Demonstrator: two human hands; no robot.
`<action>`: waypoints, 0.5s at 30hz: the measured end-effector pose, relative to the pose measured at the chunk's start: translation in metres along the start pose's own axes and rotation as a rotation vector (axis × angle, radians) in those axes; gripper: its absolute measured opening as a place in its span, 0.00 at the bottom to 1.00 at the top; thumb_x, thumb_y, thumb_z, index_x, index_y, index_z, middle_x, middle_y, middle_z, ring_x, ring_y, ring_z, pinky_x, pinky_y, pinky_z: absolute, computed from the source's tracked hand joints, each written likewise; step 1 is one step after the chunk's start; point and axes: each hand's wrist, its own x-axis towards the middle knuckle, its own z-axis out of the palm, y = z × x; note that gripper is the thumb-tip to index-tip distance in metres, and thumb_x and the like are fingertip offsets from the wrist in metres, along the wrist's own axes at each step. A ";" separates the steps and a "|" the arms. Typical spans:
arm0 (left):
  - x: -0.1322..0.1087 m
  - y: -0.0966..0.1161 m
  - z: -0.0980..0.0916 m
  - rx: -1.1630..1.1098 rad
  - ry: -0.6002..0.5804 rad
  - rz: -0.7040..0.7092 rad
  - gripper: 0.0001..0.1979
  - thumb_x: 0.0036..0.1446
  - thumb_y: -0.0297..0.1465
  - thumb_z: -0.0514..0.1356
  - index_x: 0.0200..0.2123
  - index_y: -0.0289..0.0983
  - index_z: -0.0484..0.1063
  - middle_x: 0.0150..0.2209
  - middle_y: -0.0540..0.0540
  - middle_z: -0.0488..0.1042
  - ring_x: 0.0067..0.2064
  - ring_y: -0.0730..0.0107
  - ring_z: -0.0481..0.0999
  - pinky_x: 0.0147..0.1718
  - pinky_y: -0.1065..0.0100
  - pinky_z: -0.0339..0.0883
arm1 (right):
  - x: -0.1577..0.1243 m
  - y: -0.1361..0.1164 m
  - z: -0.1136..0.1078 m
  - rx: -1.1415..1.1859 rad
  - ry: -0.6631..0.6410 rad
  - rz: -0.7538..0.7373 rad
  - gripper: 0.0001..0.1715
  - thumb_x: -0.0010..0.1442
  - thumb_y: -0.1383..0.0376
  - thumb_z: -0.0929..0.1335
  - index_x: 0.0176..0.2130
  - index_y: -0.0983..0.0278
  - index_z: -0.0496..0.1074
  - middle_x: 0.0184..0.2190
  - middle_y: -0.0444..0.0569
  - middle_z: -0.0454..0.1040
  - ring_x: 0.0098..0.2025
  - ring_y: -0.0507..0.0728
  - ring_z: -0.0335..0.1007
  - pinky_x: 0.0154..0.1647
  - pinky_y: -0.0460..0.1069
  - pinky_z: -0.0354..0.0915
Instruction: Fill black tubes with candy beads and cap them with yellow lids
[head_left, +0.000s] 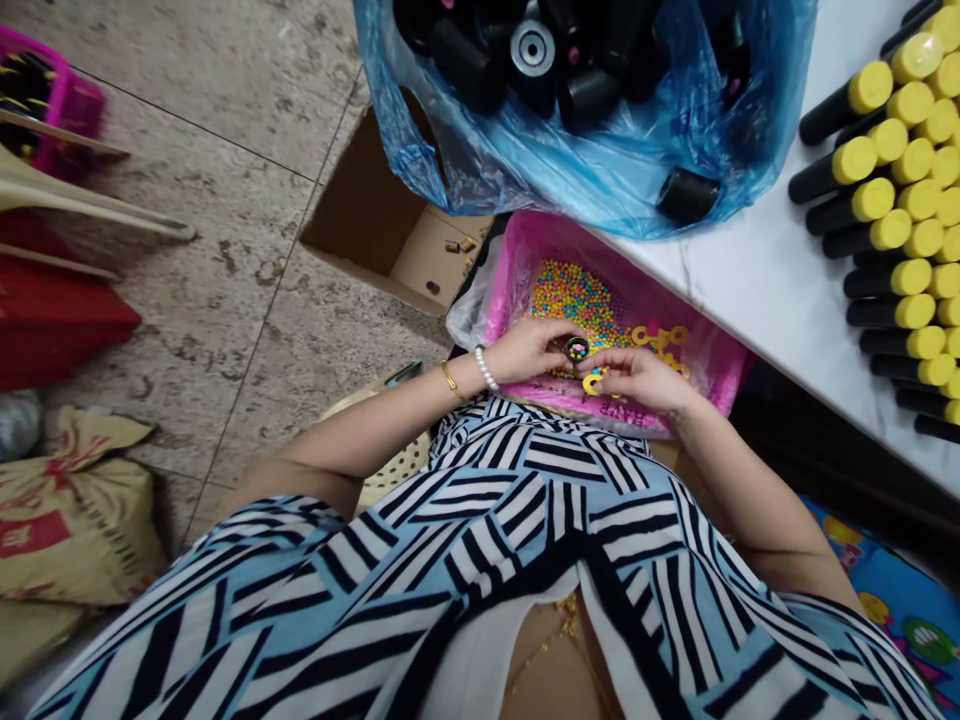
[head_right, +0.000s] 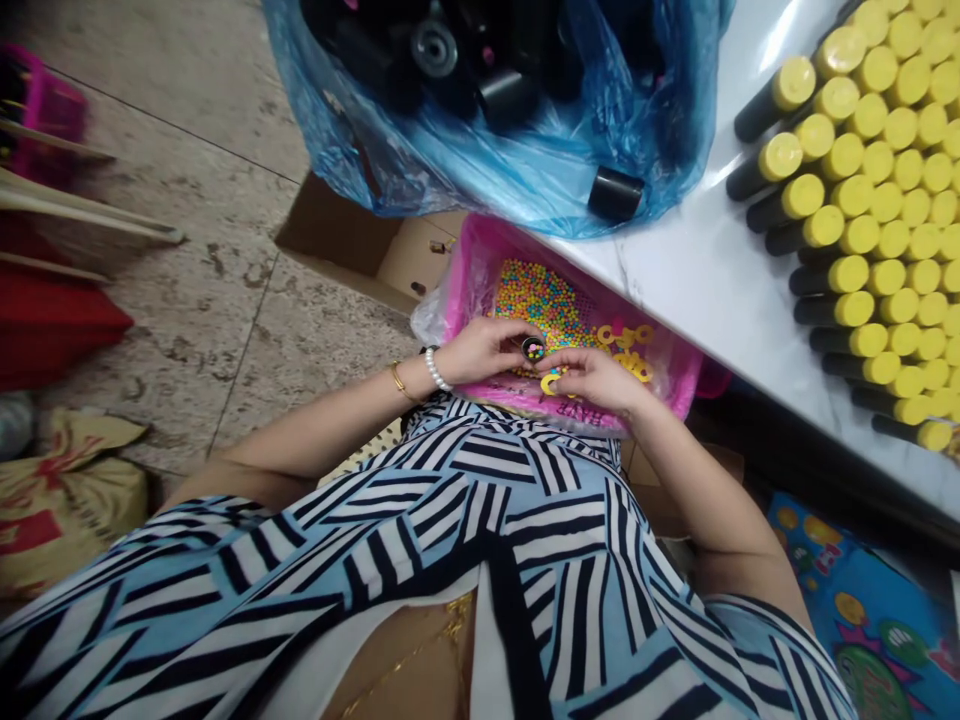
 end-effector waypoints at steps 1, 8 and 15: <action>0.000 -0.001 0.001 -0.016 0.005 -0.009 0.21 0.56 0.24 0.66 0.54 0.36 0.77 0.43 0.46 0.84 0.42 0.67 0.83 0.43 0.70 0.72 | -0.001 0.001 -0.002 -0.023 0.027 0.007 0.28 0.49 0.58 0.78 0.49 0.65 0.79 0.28 0.41 0.76 0.25 0.48 0.61 0.29 0.45 0.56; 0.001 -0.007 0.013 0.135 -0.029 0.025 0.20 0.56 0.19 0.62 0.52 0.35 0.77 0.45 0.43 0.84 0.47 0.63 0.83 0.49 0.66 0.72 | -0.016 -0.011 0.007 0.023 0.120 -0.042 0.27 0.54 0.58 0.76 0.51 0.66 0.78 0.34 0.45 0.79 0.26 0.47 0.63 0.28 0.44 0.57; 0.005 0.001 0.020 0.093 -0.021 0.081 0.12 0.60 0.22 0.61 0.46 0.35 0.78 0.43 0.43 0.83 0.46 0.63 0.83 0.46 0.67 0.72 | -0.014 -0.028 0.023 -0.055 0.005 -0.200 0.26 0.59 0.61 0.74 0.55 0.65 0.77 0.23 0.37 0.65 0.24 0.47 0.57 0.28 0.45 0.55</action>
